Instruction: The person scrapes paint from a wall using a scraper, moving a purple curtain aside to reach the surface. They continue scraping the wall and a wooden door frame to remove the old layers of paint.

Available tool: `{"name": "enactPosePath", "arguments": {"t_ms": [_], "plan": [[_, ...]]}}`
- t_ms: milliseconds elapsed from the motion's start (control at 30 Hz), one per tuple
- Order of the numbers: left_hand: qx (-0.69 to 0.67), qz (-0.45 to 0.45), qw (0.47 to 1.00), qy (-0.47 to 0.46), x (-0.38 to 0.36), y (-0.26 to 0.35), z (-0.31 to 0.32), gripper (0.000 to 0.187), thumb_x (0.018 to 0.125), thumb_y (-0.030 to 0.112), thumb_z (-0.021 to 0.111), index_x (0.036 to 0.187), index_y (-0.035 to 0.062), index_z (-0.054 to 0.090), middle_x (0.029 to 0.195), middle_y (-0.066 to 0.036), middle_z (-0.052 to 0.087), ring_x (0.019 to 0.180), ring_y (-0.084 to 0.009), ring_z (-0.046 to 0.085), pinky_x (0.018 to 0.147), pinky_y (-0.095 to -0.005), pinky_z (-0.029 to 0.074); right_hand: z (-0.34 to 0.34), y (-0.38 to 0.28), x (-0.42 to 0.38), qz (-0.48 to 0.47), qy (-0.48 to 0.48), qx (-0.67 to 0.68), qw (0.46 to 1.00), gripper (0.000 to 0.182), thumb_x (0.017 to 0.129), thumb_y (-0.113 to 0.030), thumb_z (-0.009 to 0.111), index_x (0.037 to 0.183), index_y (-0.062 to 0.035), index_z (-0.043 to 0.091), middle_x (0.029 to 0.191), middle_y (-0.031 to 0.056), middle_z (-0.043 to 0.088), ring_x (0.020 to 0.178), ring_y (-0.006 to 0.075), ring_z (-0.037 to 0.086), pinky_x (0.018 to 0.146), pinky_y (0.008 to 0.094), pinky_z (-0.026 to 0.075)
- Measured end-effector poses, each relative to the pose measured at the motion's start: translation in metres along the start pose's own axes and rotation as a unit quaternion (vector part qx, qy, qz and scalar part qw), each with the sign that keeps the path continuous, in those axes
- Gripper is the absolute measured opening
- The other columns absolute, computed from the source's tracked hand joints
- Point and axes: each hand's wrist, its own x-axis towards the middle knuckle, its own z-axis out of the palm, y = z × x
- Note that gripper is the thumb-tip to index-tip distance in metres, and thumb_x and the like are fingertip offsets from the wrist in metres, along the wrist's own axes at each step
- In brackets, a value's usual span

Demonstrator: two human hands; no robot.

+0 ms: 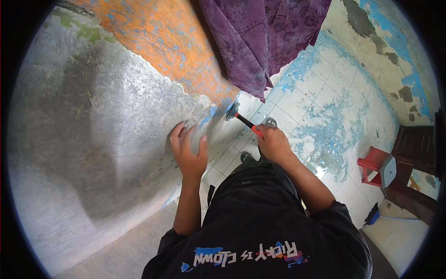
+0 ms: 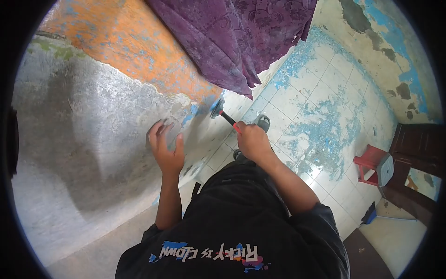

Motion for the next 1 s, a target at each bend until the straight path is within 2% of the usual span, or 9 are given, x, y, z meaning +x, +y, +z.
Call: {"name": "enactPosePath", "arguments": {"t_ms": [100,267,333,467,567,667,767,867,1000], "plan": [[0.002,-0.021,1.0,-0.008,-0.01,0.002,-0.011,0.035,0.079,0.011,0.07,0.111,-0.0021,0.064,0.127,-0.02,0.051,0.115,-0.0357,0.052,0.096,-0.0434,0.045,0.013,0.004,-0.007,0.008,-0.012,0.001,1.0,0.023,0.084,-0.01,0.06,0.107,-0.0054,0.064,0.079,0.0239,0.065,0.076,0.043,0.064,0.068,0.0515,0.051],[0.05,-0.005,0.999,0.02,-0.012,-0.002,-0.028,0.038,0.077,0.01,0.07,0.112,-0.0019,0.064,0.128,-0.02,0.049,0.117,-0.0363,0.05,0.097,-0.044,0.043,-0.029,-0.036,-0.023,-0.003,-0.01,0.035,0.999,0.03,0.086,-0.01,0.059,0.116,-0.009,0.058,0.075,0.024,0.064,0.075,0.043,0.064,0.067,0.0515,0.051],[0.057,-0.007,0.998,0.025,-0.015,-0.008,-0.028,0.038,0.076,0.011,0.071,0.112,-0.0008,0.064,0.129,-0.02,0.048,0.116,-0.0366,0.05,0.095,-0.0439,0.043,-0.001,-0.011,-0.006,-0.002,-0.039,-0.004,0.999,0.033,0.086,-0.008,0.058,0.119,-0.0078,0.054,0.076,0.0247,0.065,0.075,0.0433,0.065,0.067,0.0522,0.052],[0.117,0.01,0.993,-0.015,-0.016,-0.012,-0.02,0.039,0.076,0.014,0.071,0.113,0.0027,0.066,0.13,-0.019,0.047,0.116,-0.0366,0.047,0.092,-0.0448,0.041,-0.002,-0.021,-0.006,-0.034,-0.005,0.004,0.999,0.038,0.087,-0.008,0.058,0.124,-0.0078,0.051,0.076,0.025,0.065,0.072,0.0437,0.066,0.065,0.0522,0.053],[0.136,0.002,0.99,-0.032,-0.018,-0.008,-0.021,0.039,0.077,0.016,0.072,0.113,0.0046,0.066,0.131,-0.018,0.046,0.118,-0.0373,0.045,0.093,-0.0458,0.039,-0.017,-0.041,-0.013,-0.006,-0.028,0.001,1.0,0.04,0.087,-0.008,0.058,0.126,-0.0084,0.051,0.076,0.0245,0.065,0.07,0.0429,0.066,0.064,0.0522,0.053],[0.141,0.02,0.989,-0.028,-0.016,-0.008,-0.017,0.039,0.077,0.018,0.072,0.113,0.0051,0.066,0.131,-0.018,0.046,0.12,-0.0379,0.042,0.094,-0.0469,0.037,0.036,0.004,-0.005,-0.006,-0.026,-0.041,0.999,0.041,0.087,-0.008,0.058,0.127,-0.009,0.051,0.076,0.024,0.065,0.068,0.0424,0.066,0.063,0.0514,0.054],[0.144,0.024,0.989,-0.03,-0.015,-0.011,-0.015,0.039,0.077,0.019,0.072,0.113,0.0053,0.066,0.131,-0.018,0.046,0.12,-0.0381,0.042,0.096,-0.0484,0.035,0.008,-0.017,-0.022,-0.027,0.018,0.017,0.999,0.041,0.086,-0.008,0.061,0.125,-0.0108,0.052,0.077,0.025,0.064,0.073,0.0427,0.065,0.065,0.0511,0.052],[0.129,0.012,0.991,-0.041,-0.02,-0.014,-0.015,0.039,0.078,0.019,0.072,0.114,0.0054,0.066,0.131,-0.019,0.046,0.12,-0.0379,0.042,0.099,-0.0505,0.033,-0.027,-0.04,-0.032,0.013,0.004,0.025,1.0,0.042,0.085,-0.007,0.062,0.125,-0.0097,0.052,0.078,0.0248,0.065,0.074,0.0427,0.065,0.066,0.0515,0.051],[0.138,0.048,0.989,-0.028,-0.018,-0.014,-0.015,0.038,0.078,0.019,0.071,0.113,0.0051,0.065,0.131,-0.019,0.045,0.12,-0.038,0.041,0.1,-0.0521,0.031,0.019,0.027,-0.014,0.052,-0.01,0.073,0.996,0.047,0.083,-0.007,0.061,0.128,-0.0078,0.047,0.082,0.0251,0.064,0.071,0.0406,0.065,0.059,0.0481,0.052]]}}
